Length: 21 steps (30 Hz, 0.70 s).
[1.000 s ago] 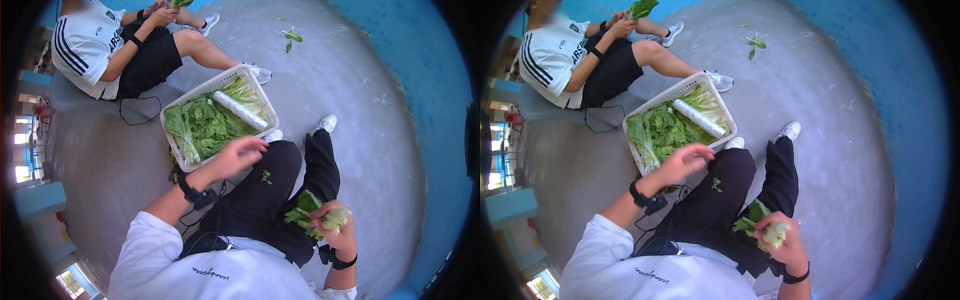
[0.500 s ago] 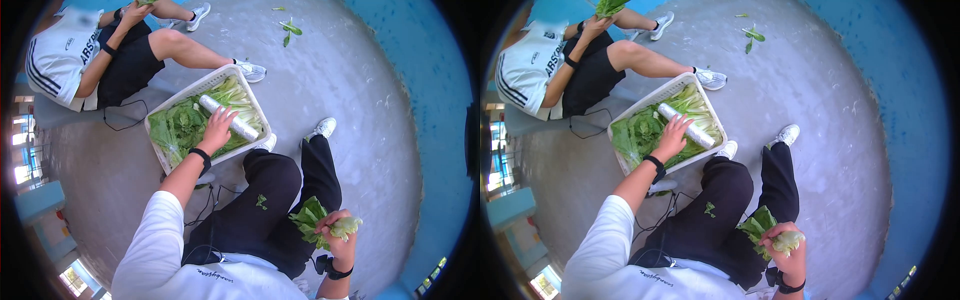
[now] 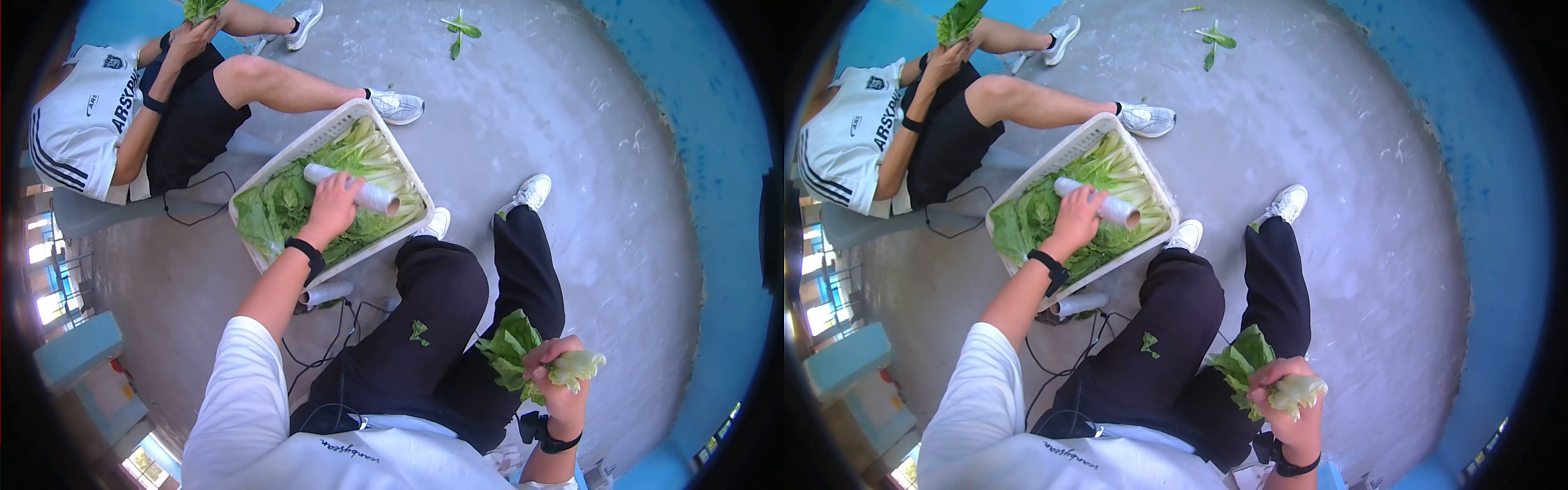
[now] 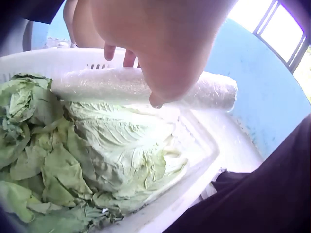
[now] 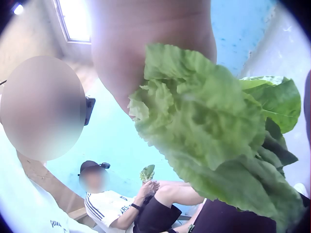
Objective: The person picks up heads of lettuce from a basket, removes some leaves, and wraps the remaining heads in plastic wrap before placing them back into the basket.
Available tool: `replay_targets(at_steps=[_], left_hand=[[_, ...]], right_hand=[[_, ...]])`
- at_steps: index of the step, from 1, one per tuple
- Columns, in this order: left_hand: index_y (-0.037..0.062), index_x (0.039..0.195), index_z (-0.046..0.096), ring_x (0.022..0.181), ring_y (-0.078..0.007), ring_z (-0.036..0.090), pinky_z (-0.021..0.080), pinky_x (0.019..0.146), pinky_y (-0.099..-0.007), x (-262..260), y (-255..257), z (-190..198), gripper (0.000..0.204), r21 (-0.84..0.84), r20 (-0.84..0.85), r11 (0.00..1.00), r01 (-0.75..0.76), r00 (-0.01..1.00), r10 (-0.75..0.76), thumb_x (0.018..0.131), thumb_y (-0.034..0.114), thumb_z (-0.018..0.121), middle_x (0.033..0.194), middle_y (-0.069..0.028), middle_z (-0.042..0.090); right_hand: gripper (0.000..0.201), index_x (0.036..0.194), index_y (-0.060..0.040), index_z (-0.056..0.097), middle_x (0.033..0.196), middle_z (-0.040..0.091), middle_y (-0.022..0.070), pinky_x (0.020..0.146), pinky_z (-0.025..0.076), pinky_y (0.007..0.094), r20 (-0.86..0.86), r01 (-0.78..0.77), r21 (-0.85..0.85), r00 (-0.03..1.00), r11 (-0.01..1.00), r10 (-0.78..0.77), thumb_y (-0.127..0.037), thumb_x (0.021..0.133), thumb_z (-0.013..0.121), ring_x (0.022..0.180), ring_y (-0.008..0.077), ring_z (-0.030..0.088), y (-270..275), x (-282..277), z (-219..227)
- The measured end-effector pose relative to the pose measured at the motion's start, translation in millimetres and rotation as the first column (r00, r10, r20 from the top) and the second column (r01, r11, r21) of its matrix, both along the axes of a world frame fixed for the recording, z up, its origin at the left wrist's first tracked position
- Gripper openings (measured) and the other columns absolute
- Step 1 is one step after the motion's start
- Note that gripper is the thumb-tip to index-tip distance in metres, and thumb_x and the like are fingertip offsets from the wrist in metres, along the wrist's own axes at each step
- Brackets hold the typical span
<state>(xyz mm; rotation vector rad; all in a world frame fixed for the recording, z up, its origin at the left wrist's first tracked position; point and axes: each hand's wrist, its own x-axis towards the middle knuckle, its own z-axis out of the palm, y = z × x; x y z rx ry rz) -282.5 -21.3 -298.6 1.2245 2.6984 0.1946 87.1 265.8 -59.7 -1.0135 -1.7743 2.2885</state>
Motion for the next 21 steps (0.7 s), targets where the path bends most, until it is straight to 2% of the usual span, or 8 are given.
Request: replay_targets(at_steps=[3, 7, 10, 13, 16, 19, 20, 21], left_hand=[[0.0071, 0.125, 0.059, 0.122, -0.0355, 0.054, 0.041, 0.106, -0.0506, -17, 12, 27, 0.047, -0.019, 0.057, 0.997, -0.077, 0.995, 0.078, 0.08, 0.011, 0.073, 0.121, -0.0166, 0.057], [0.0001, 0.127, 0.049, 0.124, -0.0375, 0.055, 0.043, 0.105, -0.0492, -31, 20, 17, 0.052, -0.008, -0.12, 1.0, -0.027, 0.992, 0.026, 0.085, 0.019, 0.073, 0.127, -0.0209, 0.056], [0.0033, 0.132, 0.047, 0.126, -0.0381, 0.054, 0.043, 0.106, -0.0517, -36, 33, 12, 0.055, -0.279, 0.27, 0.929, -0.242, 0.909, 0.317, 0.087, 0.022, 0.073, 0.13, -0.0227, 0.055], [0.0073, 0.135, 0.046, 0.126, -0.0374, 0.054, 0.045, 0.104, -0.0511, -34, 26, -4, 0.057, -0.311, 0.178, 0.895, -0.319, 0.906, 0.385, 0.087, 0.02, 0.073, 0.129, -0.021, 0.056], [0.0076, 0.136, 0.049, 0.122, -0.0384, 0.055, 0.047, 0.102, -0.0484, -23, 15, -15, 0.058, 0.016, -0.271, 0.952, -0.305, 0.915, 0.298, 0.084, 0.013, 0.074, 0.129, -0.0206, 0.056], [0.0071, 0.133, 0.053, 0.123, -0.0369, 0.053, 0.048, 0.101, -0.0462, -8, 22, -20, 0.054, 0.107, -0.053, 0.963, -0.246, 0.966, 0.252, 0.083, 0.009, 0.073, 0.131, -0.0178, 0.055], [0.0068, 0.132, 0.055, 0.125, -0.0374, 0.052, 0.047, 0.104, -0.0464, 0, 27, -29, 0.05, 0.012, 0.099, 0.975, -0.221, 0.971, 0.218, 0.084, 0.009, 0.071, 0.134, -0.0166, 0.053], [0.0069, 0.133, 0.055, 0.126, -0.0373, 0.052, 0.046, 0.105, -0.0467, 7, 32, -37, 0.051, 0.031, 0.145, 0.979, -0.2, 0.97, 0.194, 0.085, 0.009, 0.07, 0.133, -0.0162, 0.054]], right_hand=[[0.024, 0.095, -0.003, 0.055, 0.085, 0.067, 0.0131, 0.069, 0.053, 0.0297, 0.009, 0.018, -0.004, 1.0, 1.0, -0.018, 0.006, 0.081, 0.072, 0.073, 0.0171, 0.066, -2, -3, 0], [0.024, 0.096, -0.0031, 0.055, 0.085, 0.067, 0.0129, 0.069, 0.053, 0.0295, -0.002, -0.006, 0.033, 1.0, 0.999, 0.006, 0.007, 0.08, 0.071, 0.074, 0.0171, 0.065, -1, -2, 3], [0.024, 0.096, -0.0032, 0.055, 0.085, 0.067, 0.0129, 0.069, 0.052, 0.0295, 0.001, 0.006, 0.042, 1.0, 0.999, -0.007, 0.007, 0.08, 0.07, 0.074, 0.0171, 0.065, -2, -1, 4], [0.025, 0.096, -0.0033, 0.055, 0.085, 0.067, 0.0128, 0.068, 0.052, 0.0295, 0.011, 0.011, 0.055, 1.0, 0.998, -0.012, 0.007, 0.08, 0.071, 0.074, 0.0172, 0.065, -2, -1, 4], [0.025, 0.096, -0.0034, 0.055, 0.085, 0.067, 0.0127, 0.068, 0.052, 0.0295, 0.023, 0.012, 0.046, 1.0, 0.999, -0.013, 0.006, 0.08, 0.071, 0.075, 0.0173, 0.065, -6, 0, 4], [0.025, 0.098, -0.0034, 0.055, 0.086, 0.067, 0.0126, 0.07, 0.052, 0.0295, 0.024, -0.005, 0.059, 1.0, 0.998, 0.004, 0.007, 0.08, 0.07, 0.076, 0.0173, 0.064, -5, -2, 2], [0.026, 0.098, -0.0034, 0.055, 0.086, 0.066, 0.0126, 0.07, 0.051, 0.0295, 0.019, -0.008, 0.061, 1.0, 0.998, 0.007, 0.007, 0.081, 0.07, 0.076, 0.0173, 0.064, -6, -3, 1], [0.026, 0.099, -0.0033, 0.054, 0.086, 0.066, 0.0126, 0.071, 0.051, 0.0295, 0.015, -0.011, 0.064, 1.0, 0.998, 0.01, 0.008, 0.081, 0.07, 0.077, 0.0173, 0.064, -6, -4, 0]])
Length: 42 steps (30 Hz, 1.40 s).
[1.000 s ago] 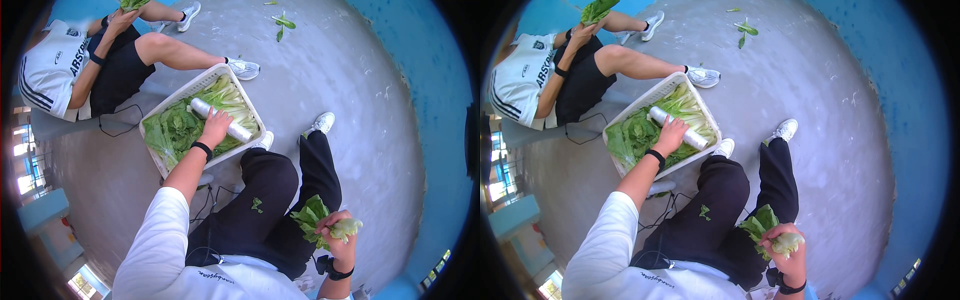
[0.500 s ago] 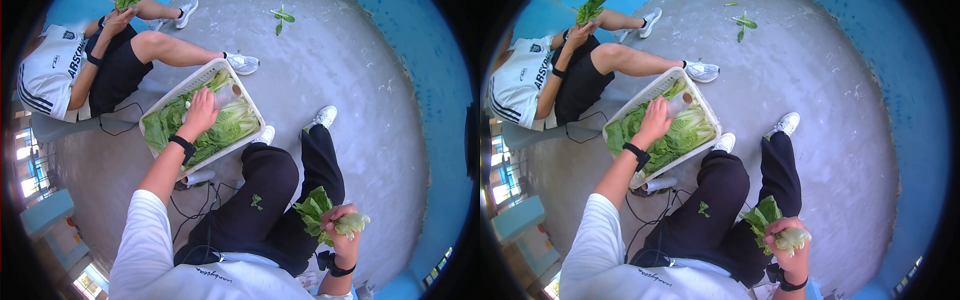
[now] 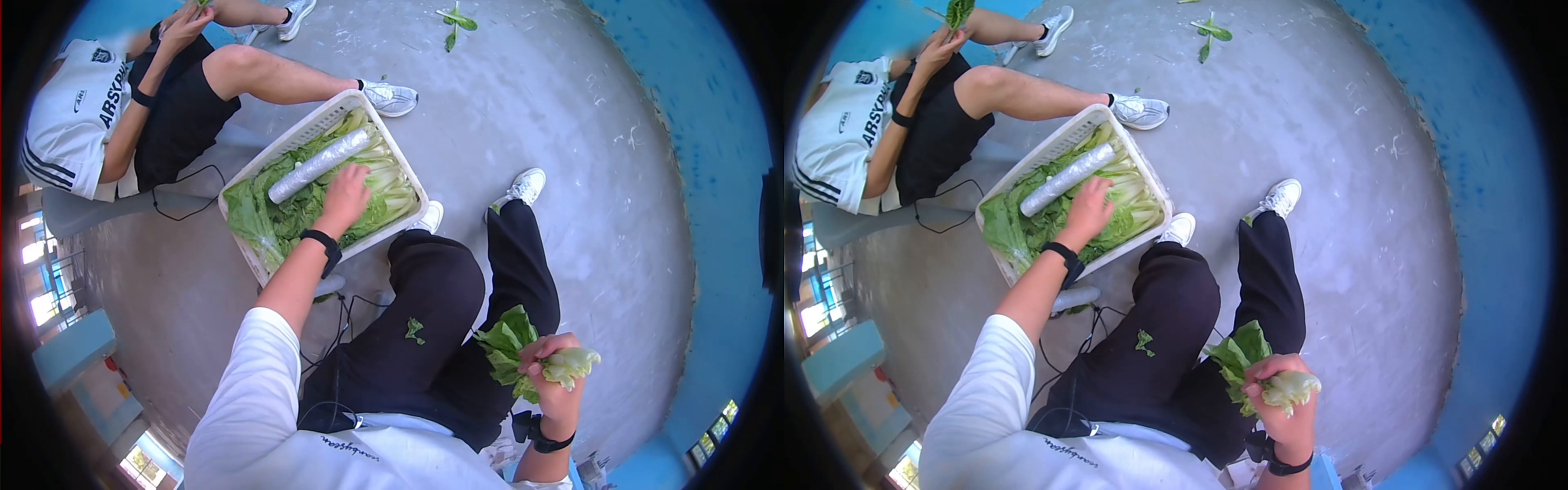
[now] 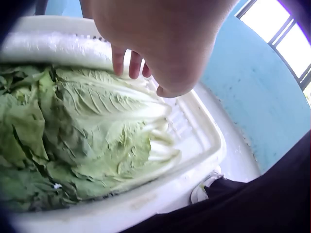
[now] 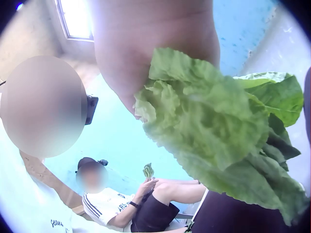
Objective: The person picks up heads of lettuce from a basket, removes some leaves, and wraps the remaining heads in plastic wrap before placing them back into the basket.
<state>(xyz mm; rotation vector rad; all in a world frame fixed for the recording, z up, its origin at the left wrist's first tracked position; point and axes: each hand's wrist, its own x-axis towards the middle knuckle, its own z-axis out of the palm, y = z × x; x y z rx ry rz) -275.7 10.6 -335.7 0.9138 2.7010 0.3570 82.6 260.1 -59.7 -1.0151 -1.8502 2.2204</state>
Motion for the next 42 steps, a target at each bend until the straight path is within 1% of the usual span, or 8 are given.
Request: replay_targets(at_steps=[2, 5, 12, 18, 24, 27, 35, 42], left_hand=[[0.007, 0.135, 0.053, 0.127, -0.0371, 0.052, 0.046, 0.106, -0.0472, 15, 7, -16, 0.052, 0.059, 0.086, 0.997, 0.045, 0.995, -0.05, 0.086, 0.009, 0.069, 0.133, -0.0156, 0.054], [0.0078, 0.14, 0.051, 0.127, -0.0362, 0.052, 0.044, 0.108, -0.0483, 18, 12, -58, 0.057, 0.081, -0.041, 0.997, -0.013, 0.999, 0.016, 0.086, 0.013, 0.071, 0.131, -0.0153, 0.056], [0.0106, 0.139, 0.053, 0.126, -0.0301, 0.052, 0.042, 0.107, -0.044, 29, 20, -43, 0.066, -0.134, -0.048, 0.99, -0.047, 0.998, 0.041, 0.08, 0.022, 0.081, 0.125, -0.0121, 0.057], [0.0127, 0.13, 0.058, 0.124, -0.0292, 0.053, 0.043, 0.104, -0.0446, 27, 21, -53, 0.057, -0.006, -0.118, 0.997, -0.071, 0.991, 0.07, 0.079, 0.024, 0.082, 0.124, -0.0091, 0.057], [0.0106, 0.121, 0.062, 0.12, -0.0325, 0.054, 0.046, 0.097, -0.0479, 15, 34, -37, 0.048, -0.201, 0.018, 0.98, -0.009, 1.0, 0.013, 0.078, 0.022, 0.081, 0.122, -0.0106, 0.057], [0.0116, 0.118, 0.062, 0.115, -0.031, 0.057, 0.046, 0.095, -0.0473, 15, 33, -35, 0.044, -0.166, -0.061, 0.986, 0.015, 0.998, -0.025, 0.08, 0.023, 0.08, 0.117, -0.0104, 0.06], [0.0043, 0.128, 0.058, 0.115, -0.0393, 0.063, 0.05, 0.099, -0.0458, 9, -16, -8, 0.047, 0.274, 0.201, 0.952, -0.138, 0.976, 0.084, 0.086, 0.021, 0.074, 0.125, -0.0199, 0.066], [0.0027, 0.132, 0.056, 0.118, -0.038, 0.062, 0.047, 0.103, -0.0424, 14, -63, 60, 0.044, 0.455, 0.117, 0.854, -0.252, 0.968, 0.223, 0.091, 0.011, 0.066, 0.126, -0.0204, 0.065]], right_hand=[[0.027, 0.1, -0.0033, 0.054, 0.087, 0.066, 0.0127, 0.071, 0.052, 0.0299, 0.008, 0.005, -0.036, 1.0, 0.999, -0.004, 0.008, 0.081, 0.07, 0.078, 0.0174, 0.064, 0, -2, 0], [0.027, 0.101, -0.0032, 0.054, 0.089, 0.066, 0.0127, 0.072, 0.052, 0.0303, 0.009, 0.012, -0.058, 1.0, 0.998, -0.012, 0.007, 0.082, 0.07, 0.079, 0.0176, 0.065, 0, -4, -3], [0.027, 0.101, -0.0031, 0.054, 0.09, 0.066, 0.0125, 0.073, 0.053, 0.0311, 0.033, 0.028, -0.025, 0.999, 0.999, -0.027, 0.009, 0.082, 0.068, 0.079, 0.0181, 0.065, 5, 3, -9], [0.028, 0.101, -0.0031, 0.054, 0.09, 0.066, 0.0119, 0.073, 0.052, 0.0306, 0.07, 0.034, -0.047, 0.997, 0.998, -0.031, 0.01, 0.081, 0.069, 0.08, 0.0175, 0.065, 6, -2, -8], [0.027, 0.101, -0.0032, 0.054, 0.09, 0.066, 0.0117, 0.074, 0.052, 0.0303, 0.077, 0.05, -0.056, 0.996, 0.997, -0.046, 0.01, 0.082, 0.068, 0.082, 0.0174, 0.065, 4, -3, -6], [0.026, 0.1, -0.0035, 0.054, 0.091, 0.066, 0.0119, 0.074, 0.052, 0.0312, 0.05, 0.039, -0.047, 0.998, 0.998, -0.037, 0.01, 0.082, 0.068, 0.082, 0.0183, 0.065, 6, -2, -8], [0.022, 0.094, -0.0061, 0.053, 0.083, 0.064, 0.0087, 0.086, 0.055, 0.0387, -0.053, 0.06, -0.062, 0.997, 0.996, -0.064, 0.008, 0.083, 0.066, 0.079, 0.0205, 0.066, 2, -8, -7], [0.025, 0.092, -0.006, 0.054, 0.076, 0.061, 0.0054, 0.084, 0.055, 0.037, -0.076, 0.142, -0.157, 0.985, 0.977, -0.155, 0.003, 0.08, 0.074, 0.077, 0.0182, 0.066, -12, 18, 1]])
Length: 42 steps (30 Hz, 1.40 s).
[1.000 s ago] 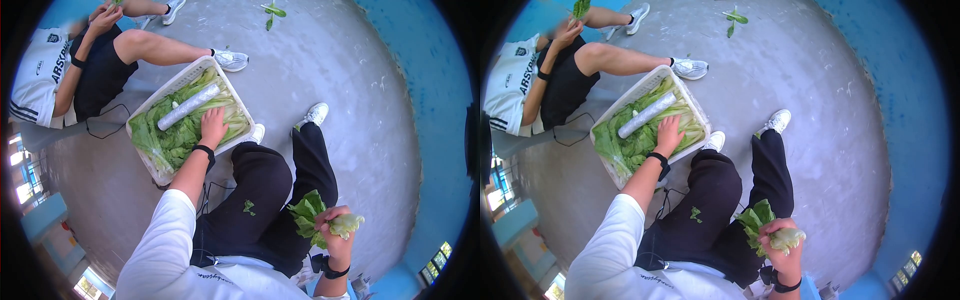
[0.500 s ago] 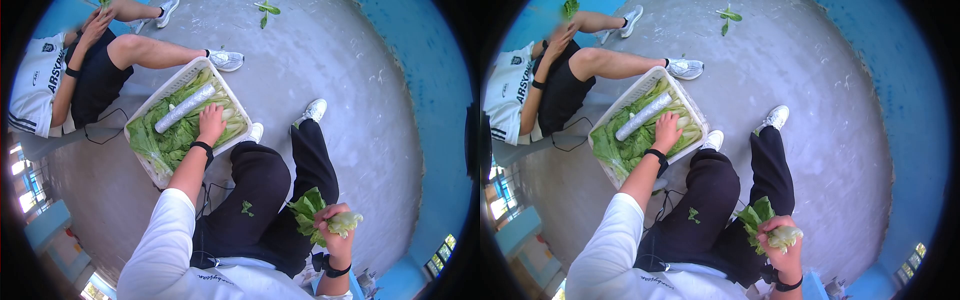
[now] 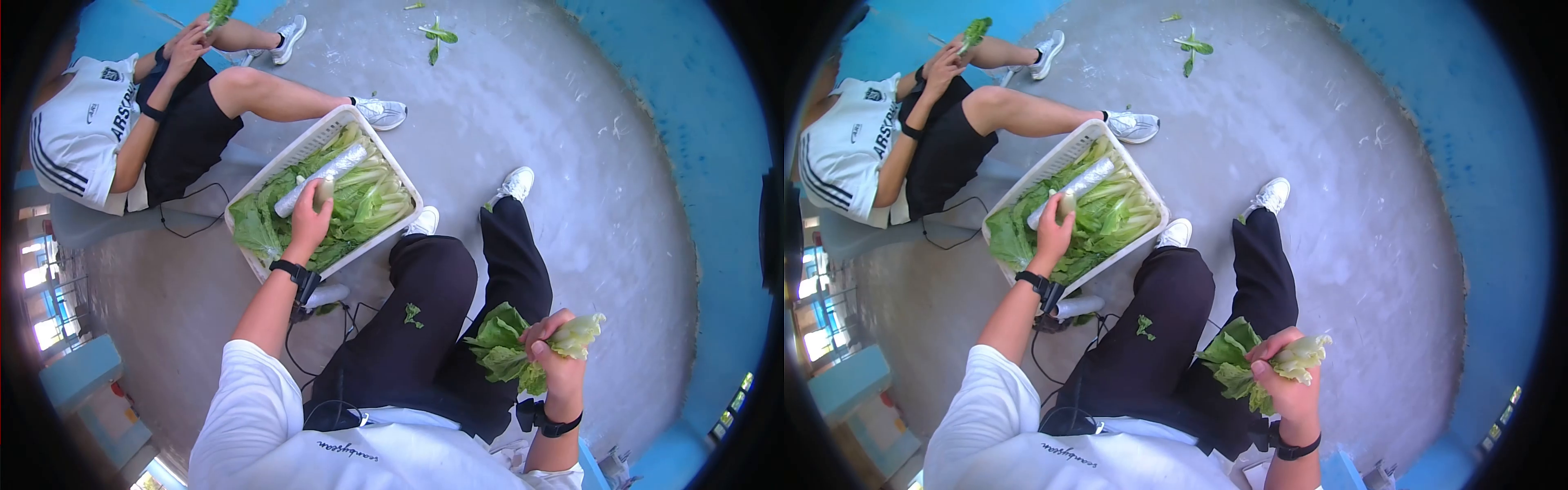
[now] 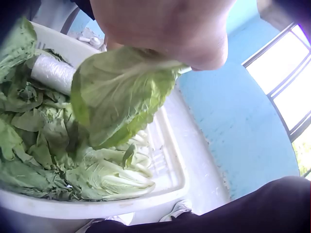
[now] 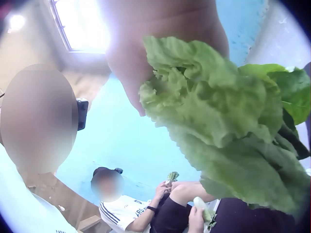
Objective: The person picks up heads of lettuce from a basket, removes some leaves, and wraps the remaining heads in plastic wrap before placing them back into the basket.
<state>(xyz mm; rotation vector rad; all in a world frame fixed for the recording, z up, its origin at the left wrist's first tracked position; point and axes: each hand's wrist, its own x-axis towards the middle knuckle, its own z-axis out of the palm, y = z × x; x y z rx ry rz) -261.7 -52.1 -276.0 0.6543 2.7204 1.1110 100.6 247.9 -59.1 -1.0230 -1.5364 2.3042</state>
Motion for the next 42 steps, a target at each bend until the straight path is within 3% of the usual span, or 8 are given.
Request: replay_targets(at_steps=[7, 11, 17, 20, 23, 26, 36, 42], left_hand=[[-0.001, 0.141, 0.049, 0.114, -0.0272, 0.06, 0.046, 0.1, -0.0374, 19, -32, 78, 0.045, 0.367, 0.055, 0.921, -0.131, 0.991, 0.12, 0.097, 0.01, 0.047, 0.13, -0.0164, 0.06], [-0.0003, 0.141, 0.047, 0.088, -0.0146, 0.056, 0.047, 0.085, -0.0283, 33, -34, 140, 0.043, 0.62, 0.267, 0.773, -0.134, 0.963, -0.048, 0.102, 0.018, 0.041, 0.101, -0.0086, 0.059], [0.0011, 0.137, 0.046, 0.093, -0.0195, 0.063, 0.054, 0.084, -0.0331, 105, -8, 256, 0.039, 0.759, 0.596, 0.628, -0.173, 0.574, -0.562, 0.107, 0.026, 0.047, 0.105, -0.0128, 0.062], [0.0026, 0.138, 0.045, 0.1, -0.0203, 0.065, 0.055, 0.086, -0.0354, 153, 11, 293, 0.041, 0.736, 0.652, 0.656, -0.167, 0.433, -0.622, 0.105, 0.025, 0.054, 0.111, -0.012, 0.062], [0.0063, 0.13, 0.048, 0.104, -0.0088, 0.056, 0.048, 0.094, -0.0279, 196, 27, 306, 0.033, 0.628, 0.69, 0.777, -0.051, 0.497, -0.525, 0.104, 0.022, 0.061, 0.114, -0.0029, 0.058], [0.0071, 0.127, 0.05, 0.106, -0.0049, 0.052, 0.046, 0.092, -0.0265, 223, 36, 308, 0.033, 0.666, 0.589, 0.723, 0.184, 0.464, -0.661, 0.102, 0.022, 0.066, 0.113, 0.0017, 0.056], [0.0062, 0.114, 0.055, 0.1, -0.0083, 0.063, 0.05, 0.09, -0.027, 254, 51, 313, 0.041, 0.525, 0.441, 0.746, 0.41, 0.618, -0.651, 0.085, 0.007, 0.083, 0.106, -0.002, 0.065], [0.0044, 0.11, 0.059, 0.096, -0.0095, 0.067, 0.053, 0.086, -0.0277, 257, 54, 316, 0.039, 0.444, 0.401, 0.765, 0.467, 0.66, -0.635, 0.081, 0.004, 0.085, 0.102, -0.0031, 0.069]], right_hand=[[0.024, 0.093, -0.0051, 0.057, 0.08, 0.062, 0.0035, 0.076, 0.053, 0.0304, 0.021, -0.012, 0.117, 1.0, 0.993, 0.01, 0.0, 0.08, 0.077, 0.077, 0.0141, 0.064, -16, 32, 14], [0.019, 0.093, -0.0037, 0.059, 0.08, 0.062, 0.0029, 0.068, 0.051, 0.0266, 0.056, -0.047, 0.188, 0.998, 0.981, 0.037, 0.001, 0.083, 0.074, 0.073, 0.012, 0.064, -24, 45, 27], [0.012, 0.093, -0.0025, 0.06, 0.08, 0.063, 0.0028, 0.062, 0.051, 0.0262, 0.017, -0.126, 0.177, 0.992, 0.976, 0.125, 0.005, 0.088, 0.068, 0.07, 0.0113, 0.065, -44, 39, 66], [0.009, 0.096, -0.0015, 0.06, 0.083, 0.063, 0.0026, 0.062, 0.052, 0.0263, -0.063, -0.195, 0.226, 0.975, 0.954, 0.214, 0.004, 0.091, 0.066, 0.069, 0.0106, 0.064, -61, 28, 83], [0.01, 0.103, 0.0001, 0.063, 0.092, 0.066, 0.004, 0.062, 0.052, 0.0263, -0.124, -0.196, 0.23, 0.966, 0.953, 0.229, 0.002, 0.093, 0.066, 0.07, 0.0101, 0.064, -77, 16, 99], [0.017, 0.111, 0.0011, 0.065, 0.102, 0.068, 0.0056, 0.063, 0.053, 0.0262, -0.173, -0.145, 0.134, 0.971, 0.98, 0.168, 0.0, 0.094, 0.066, 0.07, 0.0094, 0.063, -88, 13, 112], [0.026, 0.118, 0.0006, 0.066, 0.089, 0.068, 0.0007, 0.067, 0.052, 0.0244, -0.219, -0.138, 0.047, 0.965, 0.989, 0.145, -0.008, 0.094, 0.073, 0.075, 0.0069, 0.063, -104, 36, 95], [0.018, 0.107, -0.0007, 0.068, 0.087, 0.067, 0.0, 0.068, 0.049, 0.027, -0.216, -0.142, 0.233, 0.957, 0.962, 0.194, -0.008, 0.092, 0.075, 0.073, 0.0072, 0.058, -100, 44, 79]])
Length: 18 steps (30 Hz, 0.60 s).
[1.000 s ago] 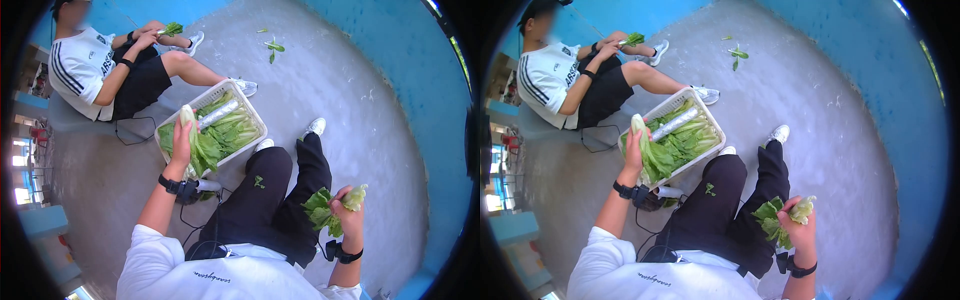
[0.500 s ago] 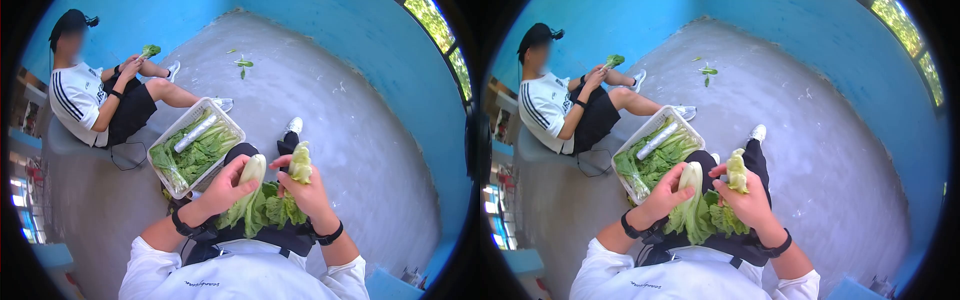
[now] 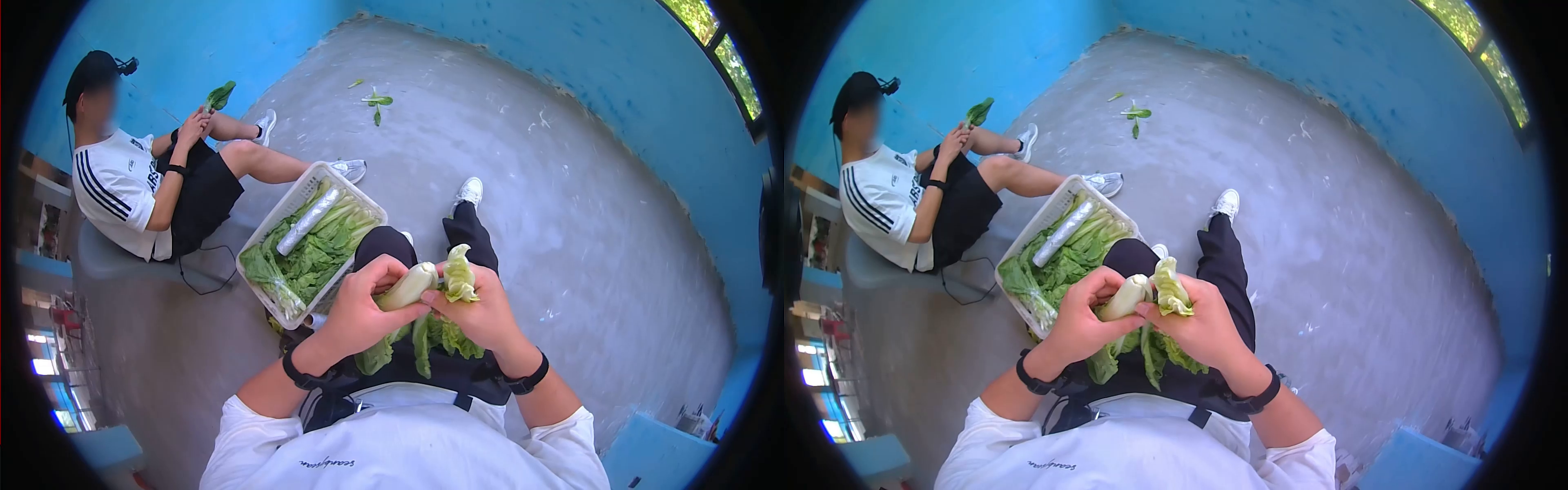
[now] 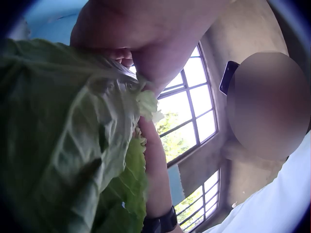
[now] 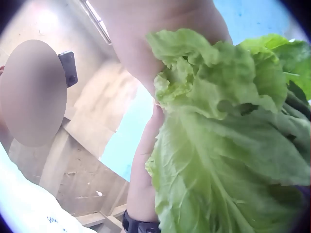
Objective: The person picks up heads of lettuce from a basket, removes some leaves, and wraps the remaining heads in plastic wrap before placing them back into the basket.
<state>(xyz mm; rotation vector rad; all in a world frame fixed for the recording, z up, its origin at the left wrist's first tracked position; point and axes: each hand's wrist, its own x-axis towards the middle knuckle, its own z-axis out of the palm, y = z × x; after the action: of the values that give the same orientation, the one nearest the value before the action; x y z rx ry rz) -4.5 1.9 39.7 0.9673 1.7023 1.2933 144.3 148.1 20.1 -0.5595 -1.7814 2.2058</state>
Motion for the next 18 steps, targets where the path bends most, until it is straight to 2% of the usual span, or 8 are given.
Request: replay_targets(at_steps=[3, 7, 9, 10, 12, 16, 18], left_hand=[[0.003, 0.108, 0.062, 0.089, -0.0129, 0.07, 0.055, 0.081, -0.0287, -2, -1, 3, 0.034, 0.013, -0.107, 1.0, 0.002, 0.994, 0.0, 0.082, 0.009, 0.084, 0.097, -0.0063, 0.072], [0.0027, 0.107, 0.065, 0.082, -0.018, 0.073, 0.055, 0.075, -0.03, -2, -3, 10, 0.032, -0.015, -0.249, 0.999, 0.049, 0.967, -0.052, 0.083, 0.013, 0.083, 0.092, -0.0096, 0.074], [0.0019, 0.108, 0.065, 0.085, -0.013, 0.07, 0.053, 0.078, -0.0277, -3, -4, 11, 0.033, -0.065, -0.224, 0.996, 0.063, 0.972, -0.076, 0.081, 0.008, 0.083, 0.094, -0.0071, 0.072], [0.0015, 0.108, 0.065, 0.086, -0.0105, 0.068, 0.052, 0.079, -0.0266, -3, -5, 11, 0.033, -0.089, -0.21, 0.993, 0.071, 0.974, -0.088, 0.08, 0.006, 0.083, 0.096, -0.0059, 0.072], [0.0013, 0.108, 0.065, 0.085, -0.0106, 0.068, 0.052, 0.078, -0.0267, -6, -6, 15, 0.033, -0.108, -0.223, 0.99, 0.095, 0.968, -0.117, 0.08, 0.005, 0.083, 0.096, -0.006, 0.072], [0.0018, 0.11, 0.065, 0.082, -0.012, 0.068, 0.053, 0.074, -0.0265, -8, -10, 16, 0.035, -0.129, -0.228, 0.981, 0.146, 0.958, -0.173, 0.08, 0.007, 0.084, 0.094, -0.0061, 0.071], [0.0022, 0.114, 0.063, 0.081, -0.0133, 0.068, 0.054, 0.073, -0.0268, -12, -15, 7, 0.035, -0.114, -0.08, 0.989, 0.092, 0.992, -0.102, 0.084, 0.008, 0.082, 0.093, -0.0076, 0.07]], right_hand=[[0.015, 0.102, -0.0011, 0.069, 0.082, 0.066, 0.0009, 0.067, 0.048, 0.0284, 0.043, 0.019, 0.066, 0.999, 0.998, -0.021, -0.007, 0.09, 0.074, 0.072, 0.0079, 0.056, 6, 5, 4], [0.017, 0.099, -0.0006, 0.069, 0.078, 0.066, 0.0081, 0.067, 0.049, 0.0308, 0.085, -0.066, 0.286, 0.995, 0.956, 0.043, -0.005, 0.083, 0.074, 0.069, 0.0152, 0.06, 17, 10, 15], [0.019, 0.097, -0.0004, 0.069, 0.077, 0.066, 0.012, 0.067, 0.049, 0.0326, 0.097, -0.085, 0.364, 0.994, 0.927, 0.053, -0.004, 0.079, 0.074, 0.068, 0.021, 0.062, 19, 11, 16], [0.016, 0.095, -0.0005, 0.068, 0.076, 0.065, 0.0114, 0.066, 0.048, 0.0325, 0.09, -0.088, 0.402, 0.994, 0.911, 0.057, -0.004, 0.081, 0.074, 0.067, 0.0211, 0.06, 20, 12, 15], [0.012, 0.091, -0.0005, 0.065, 0.074, 0.063, 0.0102, 0.063, 0.046, 0.0323, 0.078, -0.095, 0.476, 0.995, 0.874, 0.066, -0.003, 0.083, 0.074, 0.064, 0.0214, 0.056, 23, 14, 10], [0.011, 0.09, -0.0001, 0.064, 0.074, 0.063, 0.0104, 0.064, 0.048, 0.0325, 0.052, -0.133, 0.452, 0.991, 0.882, 0.123, -0.002, 0.082, 0.073, 0.064, 0.0237, 0.057, 26, 18, 12], [0.01, 0.089, -0.0004, 0.064, 0.075, 0.064, 0.0083, 0.066, 0.049, 0.0327, 0.058, -0.179, 0.417, 0.984, 0.891, 0.17, -0.001, 0.082, 0.072, 0.066, 0.0218, 0.059, 28, 19, 11]])
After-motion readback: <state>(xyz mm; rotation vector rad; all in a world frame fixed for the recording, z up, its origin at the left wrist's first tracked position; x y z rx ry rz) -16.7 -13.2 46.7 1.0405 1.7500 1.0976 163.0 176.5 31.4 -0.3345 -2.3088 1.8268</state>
